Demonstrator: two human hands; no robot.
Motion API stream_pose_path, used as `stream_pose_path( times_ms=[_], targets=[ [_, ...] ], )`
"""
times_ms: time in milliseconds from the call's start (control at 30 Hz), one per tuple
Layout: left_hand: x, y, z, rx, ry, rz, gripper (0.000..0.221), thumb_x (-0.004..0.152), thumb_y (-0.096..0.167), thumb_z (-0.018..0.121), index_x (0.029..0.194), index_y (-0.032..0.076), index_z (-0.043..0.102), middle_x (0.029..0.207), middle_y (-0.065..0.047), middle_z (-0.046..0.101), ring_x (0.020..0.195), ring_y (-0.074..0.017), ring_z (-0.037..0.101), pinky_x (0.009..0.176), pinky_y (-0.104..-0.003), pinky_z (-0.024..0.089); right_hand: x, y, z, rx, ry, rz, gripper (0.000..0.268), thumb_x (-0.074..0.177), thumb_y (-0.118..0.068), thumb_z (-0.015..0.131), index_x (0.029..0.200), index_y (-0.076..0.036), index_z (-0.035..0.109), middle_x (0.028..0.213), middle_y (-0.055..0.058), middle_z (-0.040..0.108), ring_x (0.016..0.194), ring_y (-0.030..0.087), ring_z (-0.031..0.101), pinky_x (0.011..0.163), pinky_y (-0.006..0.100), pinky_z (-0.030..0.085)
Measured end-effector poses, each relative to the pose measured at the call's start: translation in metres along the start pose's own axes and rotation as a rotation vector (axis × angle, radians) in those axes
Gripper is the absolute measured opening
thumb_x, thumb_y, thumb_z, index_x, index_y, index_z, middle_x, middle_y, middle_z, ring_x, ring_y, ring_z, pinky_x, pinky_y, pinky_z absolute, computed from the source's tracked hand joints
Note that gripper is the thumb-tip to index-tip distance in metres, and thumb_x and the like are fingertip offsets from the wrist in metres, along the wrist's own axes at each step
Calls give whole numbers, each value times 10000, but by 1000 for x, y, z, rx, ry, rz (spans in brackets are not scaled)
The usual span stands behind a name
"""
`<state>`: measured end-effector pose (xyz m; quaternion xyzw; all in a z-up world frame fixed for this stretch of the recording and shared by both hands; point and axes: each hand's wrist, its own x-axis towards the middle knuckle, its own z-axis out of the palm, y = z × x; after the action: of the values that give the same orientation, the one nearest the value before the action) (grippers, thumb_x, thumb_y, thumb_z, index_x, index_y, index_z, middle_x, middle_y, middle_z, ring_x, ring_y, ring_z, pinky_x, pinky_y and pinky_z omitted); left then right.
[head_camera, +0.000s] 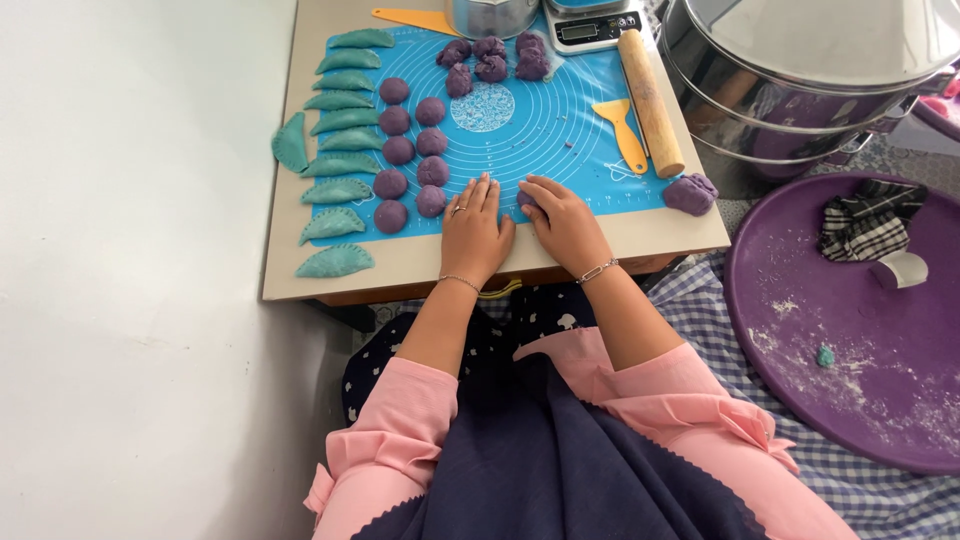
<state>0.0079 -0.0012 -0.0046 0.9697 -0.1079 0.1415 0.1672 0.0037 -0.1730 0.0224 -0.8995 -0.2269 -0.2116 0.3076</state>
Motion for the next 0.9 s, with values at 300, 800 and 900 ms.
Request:
stream_pose_path(
  times_ms=[300,800,900],
  targets=[
    [-1,2,0,25,48,12,578,925,328,475,1455,102,528,1548,-109,483,1455,-279,425,1186,-496,308,1,1,0,-5,24,-26,287,1018,-203,645,1281,-94,681,1268,133,679,1172,320,664,982,408,551],
    [0,5,-3,20,38,11,585,924,317,461,1455,78,518,1540,-135,483,1455,-294,424,1181,-512,301,1,3,1,12,47,-34,290,1002,-199,665,1271,-89,680,1259,124,687,1158,331,666,965,422,558],
    [-2,8,-7,10,38,11,595,912,306,464,1454,64,515,1538,-145,482,1452,-301,423,1180,-518,298,0,4,1,19,42,-49,290,996,-195,669,1263,-84,678,1260,128,684,1170,331,661,970,409,556]
  ],
)
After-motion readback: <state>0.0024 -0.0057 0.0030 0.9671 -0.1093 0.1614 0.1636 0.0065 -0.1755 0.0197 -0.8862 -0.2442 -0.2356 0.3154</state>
